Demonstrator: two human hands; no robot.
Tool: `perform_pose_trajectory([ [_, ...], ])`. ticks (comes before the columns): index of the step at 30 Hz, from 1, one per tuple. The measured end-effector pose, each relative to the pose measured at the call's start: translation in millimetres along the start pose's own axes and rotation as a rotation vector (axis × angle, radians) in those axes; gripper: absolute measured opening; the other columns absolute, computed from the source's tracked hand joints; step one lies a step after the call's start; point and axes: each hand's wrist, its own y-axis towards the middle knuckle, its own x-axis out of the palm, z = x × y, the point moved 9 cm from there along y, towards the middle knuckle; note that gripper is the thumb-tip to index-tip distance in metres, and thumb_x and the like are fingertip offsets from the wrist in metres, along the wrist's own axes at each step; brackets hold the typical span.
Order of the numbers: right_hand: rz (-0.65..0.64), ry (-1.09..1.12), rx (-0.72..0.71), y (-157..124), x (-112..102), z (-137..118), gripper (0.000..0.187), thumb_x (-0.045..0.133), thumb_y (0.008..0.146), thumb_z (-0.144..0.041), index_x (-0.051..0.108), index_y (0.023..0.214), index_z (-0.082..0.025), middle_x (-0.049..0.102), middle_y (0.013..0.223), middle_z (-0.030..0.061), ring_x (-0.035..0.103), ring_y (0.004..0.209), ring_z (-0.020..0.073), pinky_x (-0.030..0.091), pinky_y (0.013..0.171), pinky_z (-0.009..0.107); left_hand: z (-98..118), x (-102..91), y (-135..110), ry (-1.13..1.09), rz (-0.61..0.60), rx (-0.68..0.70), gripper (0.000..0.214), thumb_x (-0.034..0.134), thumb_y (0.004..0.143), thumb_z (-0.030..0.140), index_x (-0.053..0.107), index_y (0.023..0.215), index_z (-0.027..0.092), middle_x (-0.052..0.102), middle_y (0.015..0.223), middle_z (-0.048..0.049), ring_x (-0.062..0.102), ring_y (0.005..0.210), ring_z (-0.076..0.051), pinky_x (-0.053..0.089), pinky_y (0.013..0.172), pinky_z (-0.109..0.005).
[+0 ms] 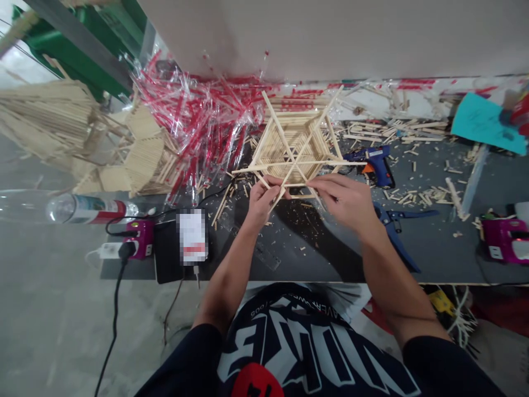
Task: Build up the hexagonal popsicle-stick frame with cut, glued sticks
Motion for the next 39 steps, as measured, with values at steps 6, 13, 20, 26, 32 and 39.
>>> perform_pose_trajectory([
  [6,-0.068,-0.075,-0.027,-2.6,2.3,-3.5,0.034,0.057,0.110,-0.018,0.088,0.116,-0.029,0.088,0.111,0.0043,0.084,0.093,0.0189,0.066,0.078,0.032,-1.5,-0.4,-1.1,-0.019,0.028,-0.030,0.032,0.085,0.074,0.048,0.066,0.084,0.023,0.067,0.060,0.0029,0.069,0.054,-0.016,0.059,0.066,-0.034],
  [13,-0.075,-0.095,-0.074,-5.0,0.0,-8.3,0.033,0.056,0.110,-0.018,0.087,0.117,-0.026,0.088,0.111,0.0056,0.084,0.093,0.0187,0.063,0.071,0.028,-4.2,4.8,-2.7,-0.026,0.010,-0.021,0.038,0.089,0.072,0.053,0.067,0.080,0.024,0.072,0.064,0.0024,0.065,0.049,-0.014,0.058,0.060,-0.030],
  [20,-0.082,-0.072,-0.025,-8.9,-2.5,-3.2,0.032,0.058,0.109,-0.018,0.088,0.115,-0.028,0.087,0.110,0.0044,0.083,0.095,0.0190,0.067,0.080,0.031,-0.7,8.9,-2.5,-0.061,-0.049,-0.012,0.044,0.092,0.077,0.062,0.075,0.085,0.022,0.069,0.062,0.0018,0.068,0.052,-0.015,0.060,0.062,-0.032],
  [26,-0.121,-0.063,-0.011,-8.3,1.7,-4.4,0.033,0.055,0.111,-0.019,0.087,0.119,-0.027,0.086,0.111,0.0053,0.082,0.096,0.0188,0.065,0.079,0.030,-1.3,4.9,-2.6,0.038,-0.061,-0.075,0.049,0.093,0.078,0.070,0.081,0.088,0.024,0.070,0.064,0.0006,0.075,0.065,-0.019,0.064,0.072,-0.036],
  [32,-0.109,-0.104,-0.067,-5.9,2.5,-9.1,0.036,0.053,0.111,-0.016,0.085,0.123,-0.026,0.086,0.113,0.0051,0.082,0.095,0.0176,0.060,0.069,0.028,-3.3,4.4,-0.6,0.073,-0.063,-0.079,0.051,0.087,0.081,0.073,0.081,0.087,0.023,0.071,0.063,-0.0019,0.074,0.066,-0.019,0.063,0.073,-0.035],
  [39,-0.108,-0.162,-0.083,-3.5,4.3,-11.4,0.033,0.057,0.109,-0.015,0.086,0.122,-0.025,0.085,0.109,0.0058,0.079,0.088,0.0172,0.050,0.059,0.027,0.5,4.7,1.7,-0.004,-0.069,-0.067,0.051,0.097,0.073,0.070,0.082,0.082,0.022,0.069,0.062,-0.0003,0.073,0.063,-0.016,0.063,0.069,-0.031],
])
